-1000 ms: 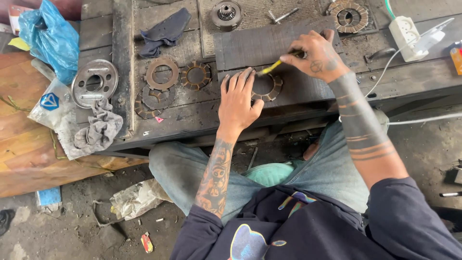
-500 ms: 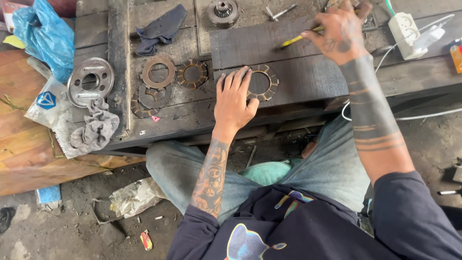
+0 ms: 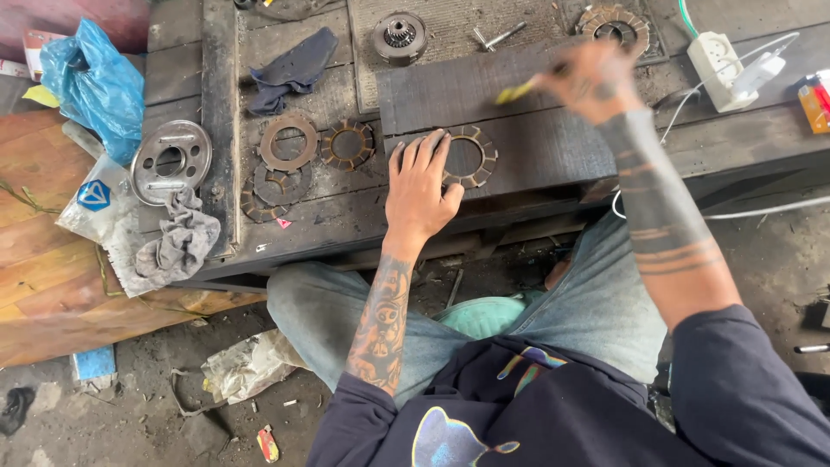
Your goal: Cleaning motorcycle clutch plates using a small brush on a workbench.
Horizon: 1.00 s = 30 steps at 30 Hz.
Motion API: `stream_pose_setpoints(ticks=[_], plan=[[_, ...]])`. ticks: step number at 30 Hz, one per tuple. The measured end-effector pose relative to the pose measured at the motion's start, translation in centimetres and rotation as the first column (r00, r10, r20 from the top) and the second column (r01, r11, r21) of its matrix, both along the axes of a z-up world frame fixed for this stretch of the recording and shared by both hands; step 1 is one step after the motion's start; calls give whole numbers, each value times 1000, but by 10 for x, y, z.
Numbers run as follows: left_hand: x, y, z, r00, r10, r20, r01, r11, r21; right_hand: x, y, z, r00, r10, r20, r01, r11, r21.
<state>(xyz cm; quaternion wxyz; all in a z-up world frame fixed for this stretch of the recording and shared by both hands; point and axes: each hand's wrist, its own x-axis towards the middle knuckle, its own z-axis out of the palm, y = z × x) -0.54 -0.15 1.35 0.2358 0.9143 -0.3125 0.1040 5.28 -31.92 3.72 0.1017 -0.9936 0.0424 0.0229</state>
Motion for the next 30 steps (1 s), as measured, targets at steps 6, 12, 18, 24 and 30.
stream_pose_setpoints(ticks=[6, 12, 18, 24, 30], plan=[[0, 0, -1, 1000, 3, -1, -3, 1000, 2, -21, 28, 25, 963, 257, 87, -260, 966, 19], [0, -1, 4, 999, 8, 34, -8, 1000, -1, -26, 3, 4, 966, 90, 241, -108, 992, 61], [-4, -2, 1, 999, 9, 48, -9, 1000, 0, -24, -8, 6, 967, 14, 256, -3, 999, -45], [-2, -3, 1, 1000, 4, 6, -4, 1000, 13, -27, 9, 5, 986, 141, 90, -156, 968, 195], [-1, -3, 8, 996, 5, -86, 0, 998, 66, -38, 20, 3, 983, 80, 163, -112, 974, 199]])
